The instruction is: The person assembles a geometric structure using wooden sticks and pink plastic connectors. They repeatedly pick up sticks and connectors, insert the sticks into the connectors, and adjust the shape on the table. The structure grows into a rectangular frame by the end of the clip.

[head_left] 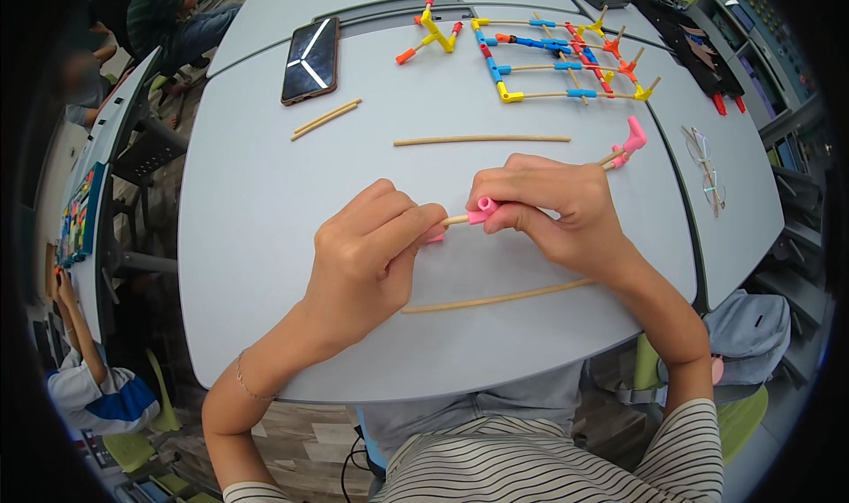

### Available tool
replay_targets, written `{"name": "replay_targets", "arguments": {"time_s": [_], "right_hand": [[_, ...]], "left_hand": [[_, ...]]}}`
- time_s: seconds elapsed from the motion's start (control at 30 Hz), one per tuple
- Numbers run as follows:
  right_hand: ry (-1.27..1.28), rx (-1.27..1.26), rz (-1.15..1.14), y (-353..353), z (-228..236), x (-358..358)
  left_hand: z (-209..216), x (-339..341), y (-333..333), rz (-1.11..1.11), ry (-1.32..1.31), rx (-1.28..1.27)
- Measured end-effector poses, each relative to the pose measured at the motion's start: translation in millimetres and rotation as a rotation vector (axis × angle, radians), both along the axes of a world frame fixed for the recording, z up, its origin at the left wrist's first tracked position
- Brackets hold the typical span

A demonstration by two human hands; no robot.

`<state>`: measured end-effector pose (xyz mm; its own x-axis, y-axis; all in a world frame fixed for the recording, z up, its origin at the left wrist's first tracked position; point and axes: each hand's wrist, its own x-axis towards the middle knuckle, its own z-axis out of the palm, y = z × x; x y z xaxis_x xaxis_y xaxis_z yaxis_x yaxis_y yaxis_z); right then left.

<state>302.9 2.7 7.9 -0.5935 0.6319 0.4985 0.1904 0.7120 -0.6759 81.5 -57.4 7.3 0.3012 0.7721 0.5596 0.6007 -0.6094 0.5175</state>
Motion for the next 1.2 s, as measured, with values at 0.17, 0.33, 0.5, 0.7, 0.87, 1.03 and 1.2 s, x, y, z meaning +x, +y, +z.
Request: {"name": "replay_targets", "arguments": {"time_s": [0.17, 0.33, 0.5, 0.7, 0.87, 1.03, 1.2], "right_hand": [[-0.107, -0.011, -0.067, 11, 11, 11], [-0.186, -0.276, -0.216, 21, 30, 24], [-0.311, -0.153, -0.138, 26, 22, 35], [-0.299, -0.182, -0.137, 28, 21, 38], [-0.295, -0.239, -0.175, 28, 25, 38], [-0.23, -0.255, -0.165, 28, 24, 37], [-0.23, -0.225, -0.121, 25, 29, 35]], "left_hand": [[10, -4, 11, -0.018, 0.01, -0.185], [17, -21, 11, 0.046, 0.216, -0.295], [6, -20, 11, -0.039, 0.252, -0.281], [2, -19, 15, 0.019, 0.116, -0.19], [3, -18, 15, 0.063, -0.031, -0.288], [7, -18, 16, 0.074, -0.071, -0.328], [8, -17, 15, 0.071, -0.099, -0.332]]}}
